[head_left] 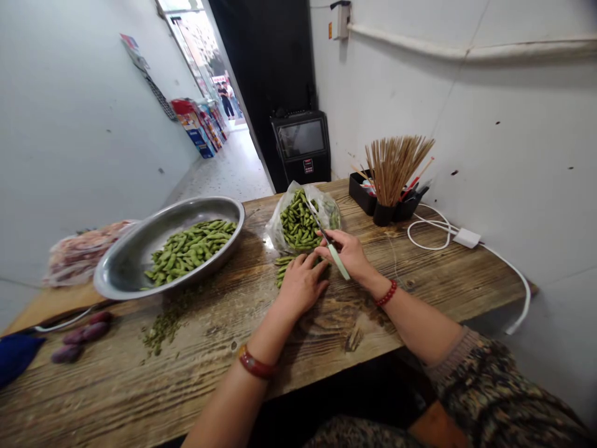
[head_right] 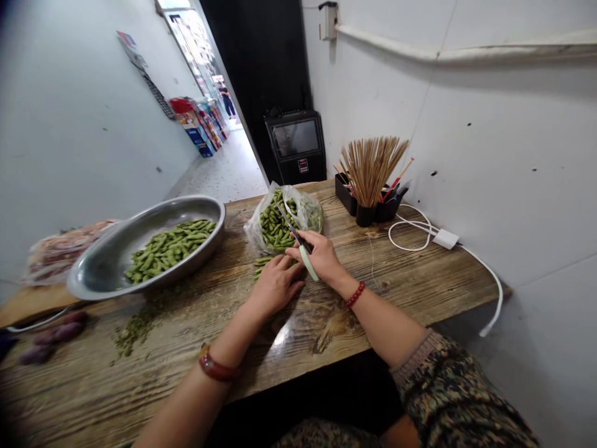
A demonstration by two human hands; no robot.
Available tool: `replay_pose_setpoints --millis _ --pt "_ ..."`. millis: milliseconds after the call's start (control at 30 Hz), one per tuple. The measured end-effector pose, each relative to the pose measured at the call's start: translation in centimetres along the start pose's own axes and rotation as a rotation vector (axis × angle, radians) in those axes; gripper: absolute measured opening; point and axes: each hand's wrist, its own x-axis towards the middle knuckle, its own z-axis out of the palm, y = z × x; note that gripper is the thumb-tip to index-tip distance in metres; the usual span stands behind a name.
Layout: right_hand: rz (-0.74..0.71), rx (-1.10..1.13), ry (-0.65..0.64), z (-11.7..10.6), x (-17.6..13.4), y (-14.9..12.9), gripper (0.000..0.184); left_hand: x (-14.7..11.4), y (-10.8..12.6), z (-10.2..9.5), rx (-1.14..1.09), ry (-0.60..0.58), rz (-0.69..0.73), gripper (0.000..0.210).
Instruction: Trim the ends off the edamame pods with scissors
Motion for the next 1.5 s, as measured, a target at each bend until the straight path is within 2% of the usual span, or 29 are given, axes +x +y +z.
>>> replay_pose_setpoints --millis 167,233,367,433,500,700,900,1033,1167,1233,1367,1500 --pt "-0.005 0.02 -0.006 0.0 -0.1 -0.7 0.039 -3.0 -2.2 -1.4 -0.291 -0.02 0.024 0.02" --pt "-0.015 0.02 -0.015 -0.1 -0.1 -0.9 0.038 -3.5 -3.1 -2.1 -0.458 0.058 -0.071 0.019" --pt "-0.024 -0.004 -0.014 -0.2 -0.1 -1.2 0.038 -3.3 -5.0 -3.5 -0.698 0.29 -0.394 0.024" --pt "-0.017 -0.006 -0.024 -0.2 -0.2 -1.3 0.038 -3.1 -6.0 -3.8 -0.751 0.36 -0.503 0.025" --pt "-0.017 -0.013 -0.054 -0.1 -0.2 -1.4 0.036 -3.2 -6.7 -3.7 -0.72 0.381 -0.534 0.025" --pt "-0.045 -0.068 -0.125 0.3 -0.8 -1.7 0.038 -3.8 -6.9 -2.2 -0.444 0.324 -0.383 0.017" --pt "-0.023 -0.112 -0.129 -0.1 -0.6 -1.8 0.044 -3.4 -7.3 -0.7 -0.207 0.205 -0.22 0.027" --pt "0.043 -0.095 -0.047 -0.6 0.0 -1.3 0.043 -3.4 -7.2 0.1 -0.252 0.124 -0.161 0.031" --pt "0.064 -0.11 -0.038 -0.6 0.1 -0.6 0.042 -3.3 -6.0 -0.1 -0.402 0.064 -0.038 0.029" --pt "0.06 -0.12 -0.05 -0.5 0.0 -0.5 0.041 -3.1 -5.4 -0.3 -0.415 0.059 -0.018 0.028" --pt "0.042 -0.121 -0.092 -0.2 -0.3 -0.8 0.042 -2.8 -4.9 -0.5 -0.301 0.067 -0.041 0.029" --pt "-0.005 -0.123 -0.202 0.4 -1.1 -1.3 0.042 -3.0 -5.0 -0.7 -0.247 0.067 -0.089 0.024"
